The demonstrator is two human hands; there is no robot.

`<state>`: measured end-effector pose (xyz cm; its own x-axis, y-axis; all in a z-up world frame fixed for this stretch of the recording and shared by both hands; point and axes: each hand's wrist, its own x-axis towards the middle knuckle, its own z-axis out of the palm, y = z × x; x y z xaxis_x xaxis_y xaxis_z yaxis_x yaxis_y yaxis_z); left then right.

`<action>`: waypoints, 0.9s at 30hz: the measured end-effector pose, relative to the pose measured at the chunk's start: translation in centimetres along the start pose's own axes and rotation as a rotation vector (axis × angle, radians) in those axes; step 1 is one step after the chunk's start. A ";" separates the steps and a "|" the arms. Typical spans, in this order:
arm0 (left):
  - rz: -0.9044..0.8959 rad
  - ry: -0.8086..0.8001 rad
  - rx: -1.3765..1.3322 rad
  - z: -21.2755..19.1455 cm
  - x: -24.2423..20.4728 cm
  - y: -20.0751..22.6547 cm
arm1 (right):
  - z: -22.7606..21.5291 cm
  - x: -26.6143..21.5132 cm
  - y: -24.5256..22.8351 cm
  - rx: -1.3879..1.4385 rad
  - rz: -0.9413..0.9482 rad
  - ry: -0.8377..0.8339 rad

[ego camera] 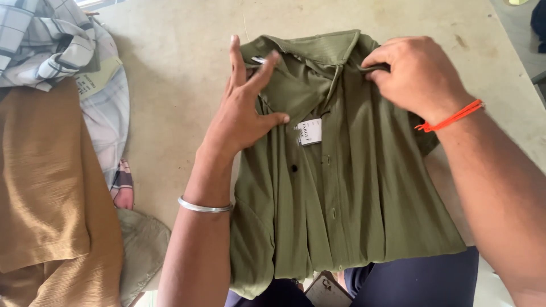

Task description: Buttoning up a green long-sleeved shirt on a flat table.

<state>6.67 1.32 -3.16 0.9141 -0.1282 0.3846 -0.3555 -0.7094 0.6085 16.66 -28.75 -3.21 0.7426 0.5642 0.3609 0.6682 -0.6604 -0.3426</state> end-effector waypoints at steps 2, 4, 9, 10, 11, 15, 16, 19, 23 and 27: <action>-0.128 -0.075 0.234 0.5 0.0 0.0 | -0.7 -0.1 0.5 -0.061 -0.011 0.016; -0.142 -0.074 0.240 0.8 -0.1 0.2 | -1.0 -0.4 0.6 -0.087 -0.038 0.043; -0.190 -0.045 0.273 1.4 -0.1 0.6 | -3.2 0.0 -5.3 -0.177 -0.141 0.219; -0.176 -0.032 0.302 1.5 0.0 0.7 | -3.3 0.2 -6.3 -0.048 -0.031 0.104; -0.163 -0.021 0.331 1.6 -0.1 0.7 | -3.3 0.3 -7.4 0.082 0.079 -0.016; -0.160 -0.001 0.394 1.8 0.1 1.1 | -0.1 -0.5 -6.4 -0.068 -0.120 -0.070; -0.156 0.004 0.394 1.9 0.1 1.2 | 0.5 -0.6 -5.9 -0.086 -0.151 -0.063; -0.097 0.064 0.398 2.1 0.1 0.8 | 0.6 -0.5 -5.5 -0.099 -0.165 -0.059; -0.122 0.104 0.268 1.4 0.7 1.9 | -0.3 -0.6 -5.4 -0.051 -0.213 0.044; -0.056 0.159 0.257 1.3 0.5 3.2 | -0.6 -0.3 -5.3 -0.007 -0.264 0.083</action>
<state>6.25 -1.91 -1.89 0.8818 0.0117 0.4714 -0.2259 -0.8670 0.4441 12.89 -25.73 -0.95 0.5367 0.6746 0.5068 0.8374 -0.4998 -0.2214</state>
